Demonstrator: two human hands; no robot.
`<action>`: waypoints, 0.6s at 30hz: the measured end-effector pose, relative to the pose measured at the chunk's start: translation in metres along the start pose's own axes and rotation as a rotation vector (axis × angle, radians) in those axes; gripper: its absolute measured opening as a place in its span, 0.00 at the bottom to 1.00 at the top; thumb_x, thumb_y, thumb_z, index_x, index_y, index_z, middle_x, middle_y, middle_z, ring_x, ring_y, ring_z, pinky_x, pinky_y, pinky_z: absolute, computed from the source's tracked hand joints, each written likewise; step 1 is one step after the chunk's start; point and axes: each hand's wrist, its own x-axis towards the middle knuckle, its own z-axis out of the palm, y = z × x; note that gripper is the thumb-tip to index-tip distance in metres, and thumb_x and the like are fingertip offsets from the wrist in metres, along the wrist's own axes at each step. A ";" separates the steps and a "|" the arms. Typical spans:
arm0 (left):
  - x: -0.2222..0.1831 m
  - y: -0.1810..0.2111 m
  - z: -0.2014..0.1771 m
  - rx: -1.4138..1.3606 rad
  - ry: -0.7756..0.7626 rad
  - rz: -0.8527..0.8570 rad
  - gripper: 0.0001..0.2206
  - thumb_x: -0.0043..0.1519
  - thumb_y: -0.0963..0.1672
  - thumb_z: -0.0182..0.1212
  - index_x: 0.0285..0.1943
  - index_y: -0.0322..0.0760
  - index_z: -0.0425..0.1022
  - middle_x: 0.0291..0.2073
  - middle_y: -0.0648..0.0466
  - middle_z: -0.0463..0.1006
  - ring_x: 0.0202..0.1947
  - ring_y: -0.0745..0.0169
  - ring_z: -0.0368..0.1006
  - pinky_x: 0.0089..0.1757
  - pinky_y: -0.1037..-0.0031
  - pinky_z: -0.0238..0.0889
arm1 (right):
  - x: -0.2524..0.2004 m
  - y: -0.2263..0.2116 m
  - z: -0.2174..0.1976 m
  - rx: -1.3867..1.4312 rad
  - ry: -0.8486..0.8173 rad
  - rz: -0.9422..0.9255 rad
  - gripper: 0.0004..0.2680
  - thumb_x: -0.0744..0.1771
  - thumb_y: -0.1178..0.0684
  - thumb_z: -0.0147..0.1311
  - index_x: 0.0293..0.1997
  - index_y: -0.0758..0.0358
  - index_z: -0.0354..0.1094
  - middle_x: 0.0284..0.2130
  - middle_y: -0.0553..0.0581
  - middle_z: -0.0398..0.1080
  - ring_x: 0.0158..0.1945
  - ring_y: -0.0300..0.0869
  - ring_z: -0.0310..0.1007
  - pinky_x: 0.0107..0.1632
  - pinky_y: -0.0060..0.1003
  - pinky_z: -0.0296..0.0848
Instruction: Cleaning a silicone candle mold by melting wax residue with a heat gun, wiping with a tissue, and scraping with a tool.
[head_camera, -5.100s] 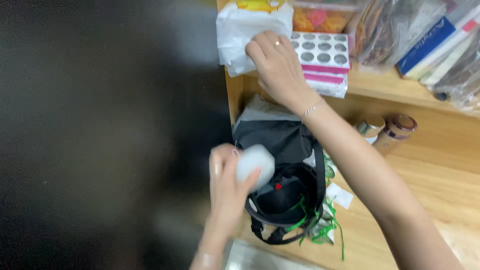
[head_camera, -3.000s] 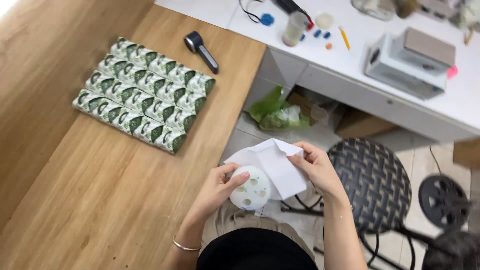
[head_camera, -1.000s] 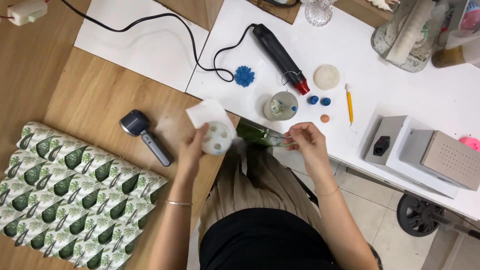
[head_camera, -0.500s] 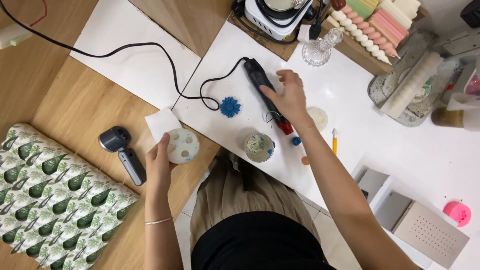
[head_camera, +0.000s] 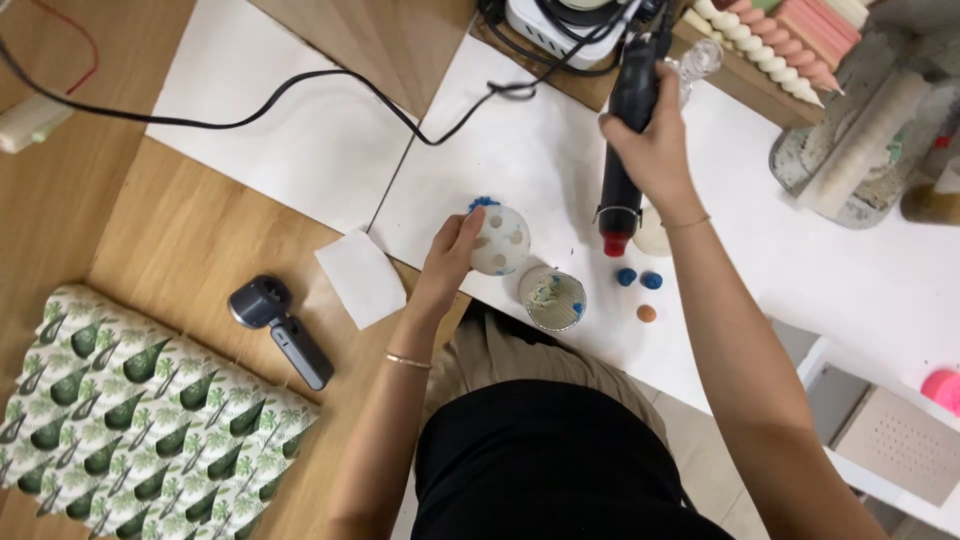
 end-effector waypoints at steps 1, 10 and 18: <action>0.012 -0.004 0.009 0.006 -0.026 -0.011 0.28 0.66 0.57 0.54 0.54 0.25 0.73 0.44 0.44 0.76 0.47 0.56 0.69 0.47 0.71 0.65 | -0.006 -0.010 -0.012 -0.011 0.020 0.017 0.25 0.67 0.61 0.62 0.70 0.66 0.50 0.44 0.57 0.68 0.44 0.41 0.72 0.47 0.36 0.76; 0.094 -0.050 0.102 0.297 -0.134 0.108 0.31 0.65 0.58 0.54 0.49 0.20 0.73 0.43 0.39 0.77 0.49 0.48 0.72 0.52 0.64 0.65 | -0.020 -0.073 -0.043 0.190 0.106 -0.338 0.26 0.75 0.67 0.54 0.73 0.55 0.29 0.50 0.58 0.71 0.52 0.41 0.77 0.60 0.37 0.81; 0.024 -0.009 0.060 0.730 -0.049 0.350 0.26 0.70 0.51 0.56 0.67 0.23 0.70 0.64 0.19 0.60 0.69 0.23 0.48 0.59 0.48 0.53 | -0.043 -0.041 -0.022 0.215 0.235 -0.224 0.22 0.75 0.70 0.56 0.69 0.58 0.41 0.47 0.58 0.69 0.52 0.42 0.73 0.58 0.37 0.74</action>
